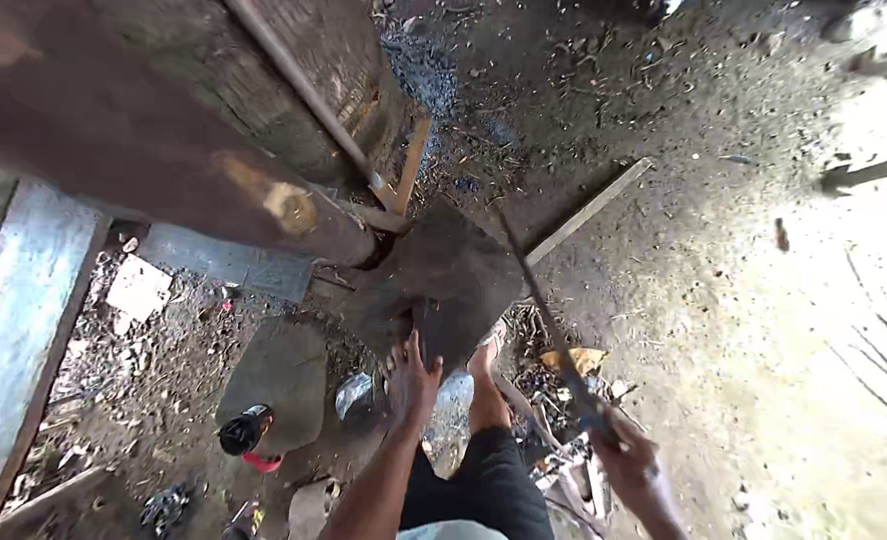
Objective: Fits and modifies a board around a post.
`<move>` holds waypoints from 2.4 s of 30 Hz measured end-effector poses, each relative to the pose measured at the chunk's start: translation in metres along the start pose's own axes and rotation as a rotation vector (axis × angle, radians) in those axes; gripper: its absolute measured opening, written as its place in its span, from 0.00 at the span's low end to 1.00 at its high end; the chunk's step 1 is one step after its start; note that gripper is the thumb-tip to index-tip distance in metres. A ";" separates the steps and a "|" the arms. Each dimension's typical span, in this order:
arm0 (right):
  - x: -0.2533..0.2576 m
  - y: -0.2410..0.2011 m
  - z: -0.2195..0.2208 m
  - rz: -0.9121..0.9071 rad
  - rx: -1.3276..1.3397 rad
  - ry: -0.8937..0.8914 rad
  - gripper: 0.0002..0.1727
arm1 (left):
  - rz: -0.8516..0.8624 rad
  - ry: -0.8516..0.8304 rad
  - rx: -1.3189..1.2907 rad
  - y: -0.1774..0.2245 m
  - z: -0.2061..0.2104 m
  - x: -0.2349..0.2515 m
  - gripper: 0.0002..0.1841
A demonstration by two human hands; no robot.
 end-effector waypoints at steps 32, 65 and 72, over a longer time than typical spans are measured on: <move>-0.001 -0.009 0.202 -0.108 -0.642 -0.415 0.38 | -0.520 -0.003 -1.066 -0.146 0.048 -0.058 0.24; 0.138 0.020 0.143 0.306 -0.310 -0.436 0.42 | -0.167 0.225 -0.152 -0.164 -0.121 0.134 0.25; 0.158 -0.006 0.129 0.289 -0.292 -0.460 0.43 | 0.096 -0.038 0.110 -0.079 -0.005 0.081 0.53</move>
Point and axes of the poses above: each hand's wrist, its own x-axis towards the middle knuckle, its own z-axis out of the palm, y = z × x, the point moved 7 cm from there along x, towards the middle knuckle, and after that the axes turned 7 degrees about x, right-handed, at the moved point
